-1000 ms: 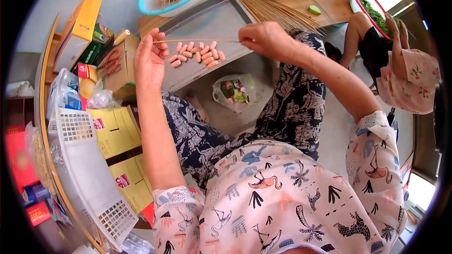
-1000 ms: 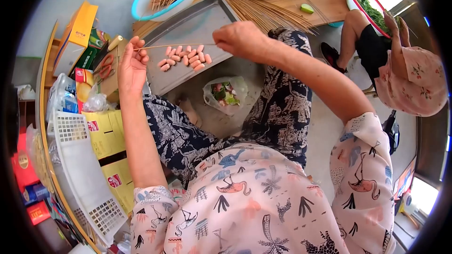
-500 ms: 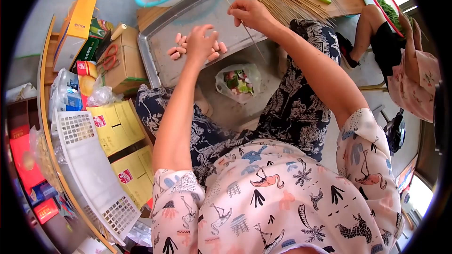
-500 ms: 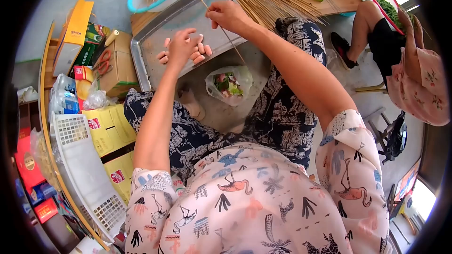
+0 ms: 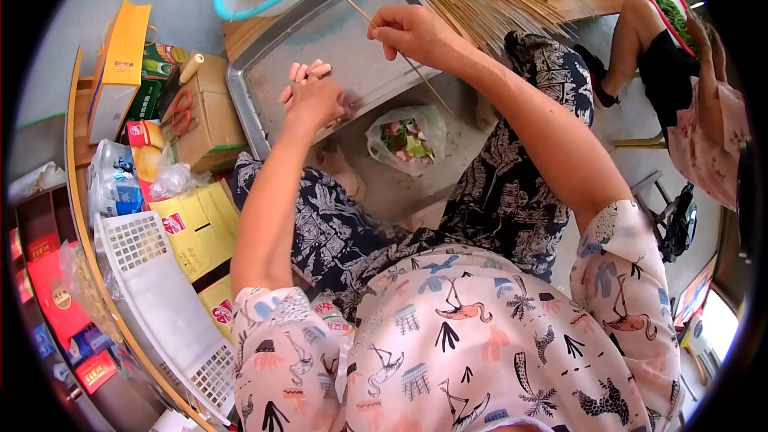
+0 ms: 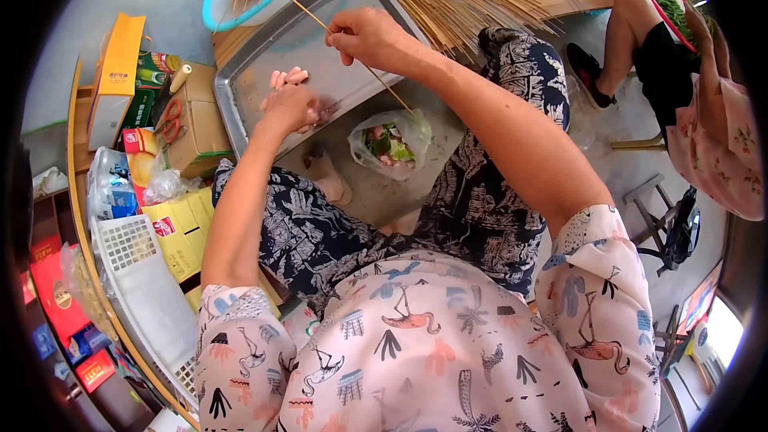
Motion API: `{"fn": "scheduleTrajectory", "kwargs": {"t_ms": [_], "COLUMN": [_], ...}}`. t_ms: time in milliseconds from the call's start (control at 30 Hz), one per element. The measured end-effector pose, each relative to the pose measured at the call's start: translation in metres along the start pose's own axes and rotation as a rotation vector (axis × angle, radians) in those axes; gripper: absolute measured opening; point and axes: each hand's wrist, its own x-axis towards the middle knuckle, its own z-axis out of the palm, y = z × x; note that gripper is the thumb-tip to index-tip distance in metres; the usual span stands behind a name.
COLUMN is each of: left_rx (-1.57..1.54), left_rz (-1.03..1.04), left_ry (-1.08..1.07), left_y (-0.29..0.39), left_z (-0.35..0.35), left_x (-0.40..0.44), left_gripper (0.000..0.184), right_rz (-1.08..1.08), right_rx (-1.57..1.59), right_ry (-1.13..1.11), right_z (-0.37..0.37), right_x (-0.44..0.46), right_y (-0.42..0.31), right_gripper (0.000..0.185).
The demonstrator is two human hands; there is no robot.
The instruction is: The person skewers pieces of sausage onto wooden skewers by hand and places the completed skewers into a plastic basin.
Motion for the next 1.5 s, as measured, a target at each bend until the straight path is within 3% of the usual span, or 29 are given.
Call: {"fn": "scheduleTrajectory", "kwargs": {"t_ms": [33, 100, 133, 200, 233, 267, 333, 367, 433, 467, 567, 600, 667, 700, 833, 933, 1033, 1100, 1133, 1200, 1233, 1267, 1367, 1500], "left_rx": [0.002, -0.182, -0.185, -0.670, -0.600, -0.605, -0.335, -0.340, -0.969, -0.968, -0.732, -0.733, -0.414, -0.429, -0.516, -0.717, -0.754, -0.549, -0.544, -1.454, -1.760, -1.750, -2.159, -2.333], "left_rz": [0.000, -0.028, -0.032, -0.376, -0.362, -0.361, -0.070, -0.071, -0.476, -0.479, -0.156, -0.163, -0.010, -0.096, -0.283, -0.500, -0.611, -0.361, -0.365, -0.495, -0.422, -0.420, -0.243, -0.302], "left_ry": [-0.004, -0.278, -0.279, -0.303, -0.153, -0.152, 0.544, 0.544, -0.130, -0.134, -0.149, -0.153, -0.110, -0.183, -0.191, -0.041, -0.039, -0.109, -0.106, 0.045, 0.088, 0.098, 0.263, 0.413], "left_y": [-0.013, -0.035, -0.040, -0.045, -0.032, -0.048, -0.089, -0.083, -0.064, -0.063, -0.064, -0.065, -0.067, -0.061, -0.071, -0.066, -0.078, -0.067, -0.066, -0.068, -0.073, -0.075, -0.084, -0.078], "left_z": [-0.002, -0.010, -0.015, -0.045, -0.067, -0.042, 0.029, 0.026, 0.010, 0.010, 0.012, 0.013, 0.014, 0.005, 0.034, 0.036, 0.032, -0.022, -0.038, -0.062, -0.064, -0.064, -0.048, -0.020], "left_x": [-0.002, 0.001, 0.008, 0.019, 0.016, 0.025, 0.050, 0.051, 0.047, 0.042, 0.026, 0.019, 0.005, 0.000, 0.002, -0.001, 0.003, -0.010, -0.014, -0.022, -0.028, -0.033, -0.042, -0.044], "left_gripper": [0.015, 0.019, 0.019, 0.020, 0.024, 0.024, 0.030, 0.030, 0.031, 0.031, 0.015, 0.015, 0.016, 0.024, 0.018, 0.019, 0.016, 0.015, 0.015, 0.020, 0.028, 0.028, 0.030, 0.028], "right_rz": [0.001, -0.009, -0.009, -0.010, -0.008, -0.006, 0.002, 0.002, 0.004, 0.009, 0.005, -0.006, -0.015, -0.007, -0.009, -0.040, -0.022, -0.013, -0.001, -0.016, -0.024, -0.036, 0.026, 0.080], "right_rx": [0.004, -0.021, -0.021, -0.042, -0.047, -0.040, -0.038, -0.038, -0.038, -0.044, -0.044, -0.045, -0.041, -0.049, -0.045, -0.030, -0.045, -0.034, -0.027, -0.001, 0.020, 0.023, 0.116, 0.193], "right_ry": [0.000, -0.002, -0.006, -0.028, -0.030, -0.035, -0.043, -0.046, -0.050, -0.052, -0.056, -0.065, -0.074, -0.079, -0.072, -0.058, -0.075, -0.092, -0.110, -0.124, -0.138, -0.135, -0.221, -0.290], "right_z": [0.001, 0.003, 0.004, 0.005, 0.005, 0.006, 0.007, 0.008, 0.007, 0.007, 0.008, 0.011, 0.013, 0.014, 0.016, 0.017, 0.015, 0.017, 0.019, 0.021, 0.022, 0.024, 0.034, 0.043], "right_x": [-0.001, -0.001, -0.001, -0.001, -0.001, -0.001, -0.001, -0.001, 0.000, 0.000, 0.000, -0.001, -0.003, -0.003, -0.005, -0.007, -0.013, -0.013, -0.012, -0.015, -0.017, -0.018, -0.021, -0.026], "right_y": [-0.002, -0.005, -0.005, -0.005, -0.005, -0.005, -0.002, 0.000, 0.002, 0.001, 0.002, 0.000, -0.002, -0.001, 0.003, 0.010, 0.004, 0.005, 0.005, 0.001, -0.003, -0.006, -0.009, -0.013], "right_gripper": [0.018, 0.018, 0.018, 0.018, 0.018, 0.018, 0.017, 0.018, 0.018, 0.018, 0.018, 0.018, 0.018, 0.018, 0.017, 0.017, 0.018, 0.018, 0.019, 0.020, 0.021, 0.021, 0.023, 0.023]}}
